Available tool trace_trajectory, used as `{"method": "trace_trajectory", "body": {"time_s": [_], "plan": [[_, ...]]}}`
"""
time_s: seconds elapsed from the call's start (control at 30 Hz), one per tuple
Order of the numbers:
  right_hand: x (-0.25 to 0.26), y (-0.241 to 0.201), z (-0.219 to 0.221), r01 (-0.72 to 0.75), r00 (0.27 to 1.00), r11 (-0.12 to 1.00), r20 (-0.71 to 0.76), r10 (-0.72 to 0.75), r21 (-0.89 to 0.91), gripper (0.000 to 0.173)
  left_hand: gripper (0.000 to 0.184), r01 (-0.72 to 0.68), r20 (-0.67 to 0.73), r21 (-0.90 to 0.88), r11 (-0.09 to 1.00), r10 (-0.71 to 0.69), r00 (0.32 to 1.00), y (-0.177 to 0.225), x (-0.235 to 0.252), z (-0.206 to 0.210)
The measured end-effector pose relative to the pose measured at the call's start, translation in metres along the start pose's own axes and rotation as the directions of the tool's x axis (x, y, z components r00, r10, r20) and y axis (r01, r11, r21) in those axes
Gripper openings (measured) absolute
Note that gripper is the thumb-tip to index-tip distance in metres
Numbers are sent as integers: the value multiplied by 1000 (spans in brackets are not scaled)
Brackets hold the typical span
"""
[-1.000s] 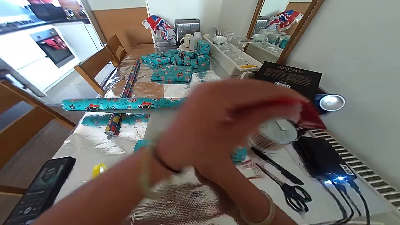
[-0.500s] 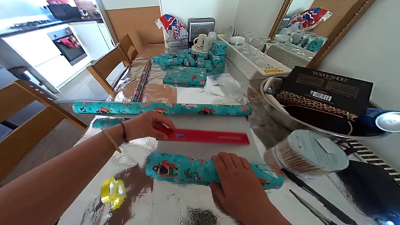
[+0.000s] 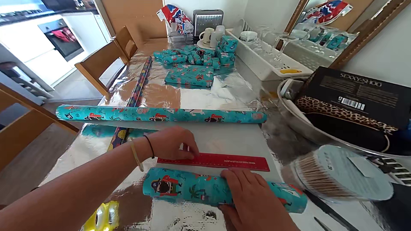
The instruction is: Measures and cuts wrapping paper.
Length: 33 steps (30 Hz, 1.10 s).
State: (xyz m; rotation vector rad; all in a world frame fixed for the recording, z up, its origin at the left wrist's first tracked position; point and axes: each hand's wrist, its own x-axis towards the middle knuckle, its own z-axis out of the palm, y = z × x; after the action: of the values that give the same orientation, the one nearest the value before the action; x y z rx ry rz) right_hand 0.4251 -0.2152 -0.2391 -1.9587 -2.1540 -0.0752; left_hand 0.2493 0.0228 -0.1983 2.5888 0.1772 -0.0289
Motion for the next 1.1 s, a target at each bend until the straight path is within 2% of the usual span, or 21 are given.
{"method": "trace_trajectory", "body": {"time_s": [0.2, 0.33, 0.4, 0.5, 0.87, 1.1], "plan": [[11, 5, -10, -6, 989, 999, 149, -2, 52, 64, 25, -62, 110, -19, 998, 64, 992, 2, 30, 18], [9, 5, -6, 16, 996, 1000, 90, -18, 22, 63, 30, -43, 252, 6, 999, 40, 967, 7, 46, 24], [8, 4, -8, 7, 994, 999, 108, -10, 33, 62, 31, 4, 287, -13, 1000, 0, 958, 8, 51, 23], [8, 3, -7, -2, 994, 1000, 113, -1, 23, 61, 31, 52, 299, -11, 999, -46, 953, 8, 52, 20], [4, 3, -4, 5, 999, 1000, 51, -5, -2, 60, 33, 9, 323, -22, 1000, -2, 946, 3, 56, 19], [7, 1, -9, -43, 988, 998, 147, 36, 43, 60, 32, 15, 340, -16, 1000, -9, 940, 5, 58, 17]]}}
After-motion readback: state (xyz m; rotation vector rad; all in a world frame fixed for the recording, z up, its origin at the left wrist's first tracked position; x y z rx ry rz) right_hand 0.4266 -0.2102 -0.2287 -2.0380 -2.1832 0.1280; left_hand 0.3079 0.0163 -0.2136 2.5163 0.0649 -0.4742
